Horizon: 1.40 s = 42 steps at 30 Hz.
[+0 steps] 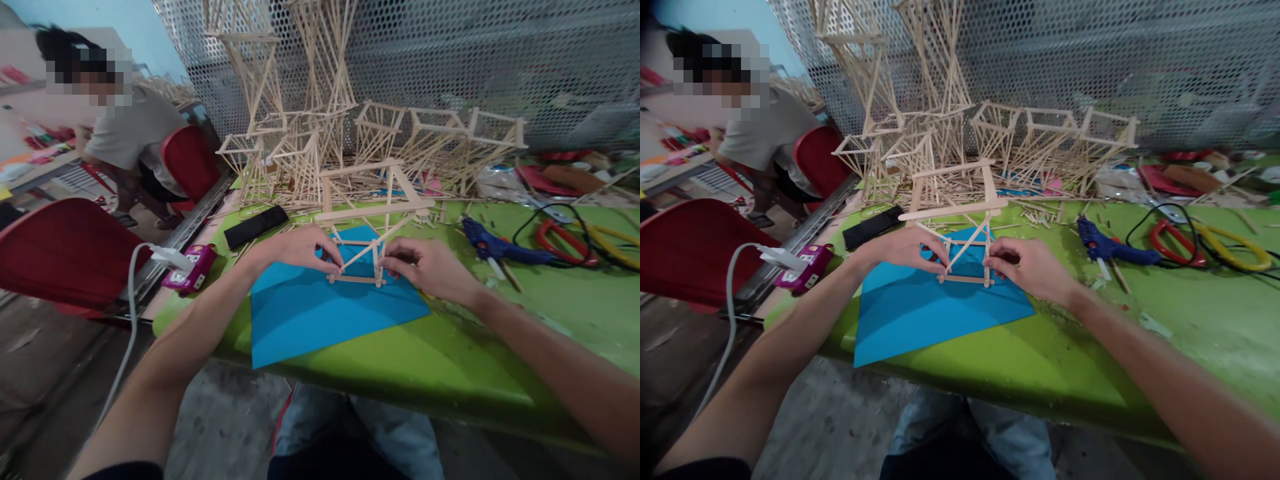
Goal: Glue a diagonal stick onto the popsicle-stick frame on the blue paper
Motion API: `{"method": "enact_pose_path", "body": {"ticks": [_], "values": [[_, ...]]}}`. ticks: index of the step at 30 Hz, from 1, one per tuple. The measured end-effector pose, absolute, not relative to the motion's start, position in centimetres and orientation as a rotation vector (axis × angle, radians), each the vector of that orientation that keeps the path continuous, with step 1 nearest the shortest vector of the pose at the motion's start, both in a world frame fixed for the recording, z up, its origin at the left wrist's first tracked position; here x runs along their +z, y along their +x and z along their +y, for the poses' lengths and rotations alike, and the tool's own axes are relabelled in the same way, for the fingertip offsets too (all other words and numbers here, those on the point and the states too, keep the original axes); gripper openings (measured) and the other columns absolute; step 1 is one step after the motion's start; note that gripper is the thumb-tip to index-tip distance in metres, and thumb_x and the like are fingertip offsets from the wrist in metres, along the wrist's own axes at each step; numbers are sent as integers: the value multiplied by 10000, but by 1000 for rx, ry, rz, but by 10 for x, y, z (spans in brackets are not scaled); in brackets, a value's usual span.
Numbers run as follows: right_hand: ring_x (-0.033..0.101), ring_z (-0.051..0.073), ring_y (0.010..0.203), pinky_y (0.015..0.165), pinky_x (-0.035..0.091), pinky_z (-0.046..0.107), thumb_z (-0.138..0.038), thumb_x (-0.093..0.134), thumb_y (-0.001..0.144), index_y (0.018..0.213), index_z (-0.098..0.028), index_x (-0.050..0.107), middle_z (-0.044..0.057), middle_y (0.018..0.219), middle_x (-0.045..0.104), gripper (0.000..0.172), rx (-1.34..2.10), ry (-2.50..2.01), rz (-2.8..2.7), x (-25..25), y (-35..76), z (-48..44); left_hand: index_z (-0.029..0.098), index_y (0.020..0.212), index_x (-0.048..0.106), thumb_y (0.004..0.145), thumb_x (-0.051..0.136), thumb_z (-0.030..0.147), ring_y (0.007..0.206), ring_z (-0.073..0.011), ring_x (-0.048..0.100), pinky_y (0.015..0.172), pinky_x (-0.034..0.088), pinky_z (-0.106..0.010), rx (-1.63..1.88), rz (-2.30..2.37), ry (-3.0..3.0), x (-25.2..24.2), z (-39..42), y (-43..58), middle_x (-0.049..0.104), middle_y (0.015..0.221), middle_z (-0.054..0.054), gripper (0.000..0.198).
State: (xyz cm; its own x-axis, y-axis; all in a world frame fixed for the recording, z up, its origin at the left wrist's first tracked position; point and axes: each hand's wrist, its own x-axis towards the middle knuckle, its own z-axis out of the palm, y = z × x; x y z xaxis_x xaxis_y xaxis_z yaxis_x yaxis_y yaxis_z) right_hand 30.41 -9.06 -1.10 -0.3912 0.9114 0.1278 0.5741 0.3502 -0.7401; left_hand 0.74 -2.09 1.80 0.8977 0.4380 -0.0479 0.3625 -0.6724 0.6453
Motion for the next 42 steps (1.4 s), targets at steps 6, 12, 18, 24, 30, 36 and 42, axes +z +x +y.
{"method": "enact_pose_path", "body": {"ticks": [6, 12, 18, 24, 30, 36, 42], "values": [[718, 197, 676, 686, 550, 345, -555, 692, 958, 897, -236, 733, 32, 779, 779, 327, 878, -1295, -2057, -11, 303, -90, 278, 1010, 869, 938, 735, 441, 874, -149, 729, 770, 476, -237, 120, 597, 2382, 21, -21, 8, 836, 1025, -19, 223], [722, 197, 684, 696, 543, 343, -549, 694, 961, 919, -239, 736, 27, 789, 784, 316, 894, -1307, -2081, -10, 303, -90, 281, 1024, 865, 942, 731, 445, 898, -151, 735, 772, 486, -231, 126, 569, 2341, 17, -19, 7, 835, 1036, -24, 228], [723, 208, 691, 685, 532, 346, -565, 685, 965, 925, -242, 742, 32, 811, 794, 330, 860, -1318, -2116, -11, 305, -89, 286, 1007, 873, 933, 737, 456, 886, -152, 731, 763, 490, -232, 147, 574, 2340, 16, -19, 6, 833, 1027, -29, 230], [715, 202, 692, 686, 530, 340, -571, 683, 964, 926, -239, 742, 35, 820, 792, 340, 870, -1298, -2112, -12, 305, -89, 290, 1014, 871, 942, 734, 469, 901, -153, 747, 798, 513, -224, 165, 565, 2348, 11, -17, 5, 833, 1026, -31, 236], [722, 204, 697, 689, 530, 339, -566, 682, 960, 926, -228, 742, 43, 815, 792, 345, 885, -1313, -2111, -12, 305, -89, 283, 1014, 871, 942, 748, 455, 917, -153, 753, 807, 510, -213, 153, 527, 2341, 14, -19, 8, 836, 1028, -29, 224], [732, 201, 704, 719, 546, 338, -531, 685, 966, 922, -235, 725, 28, 802, 787, 302, 905, -1293, -2110, -14, 306, -88, 272, 1006, 870, 935, 760, 436, 913, -157, 756, 791, 511, -214, 190, 547, 2340, 16, -22, 9, 838, 1022, -29, 210], [740, 190, 717, 738, 553, 322, -477, 676, 981, 930, -233, 717, 20, 803, 786, 253, 913, -1297, -2108, -14, 306, -89, 269, 1007, 872, 937, 761, 440, 902, -149, 761, 787, 511, -200, 199, 562, 2351, 15, -21, 8, 838, 1033, -29, 216]]}}
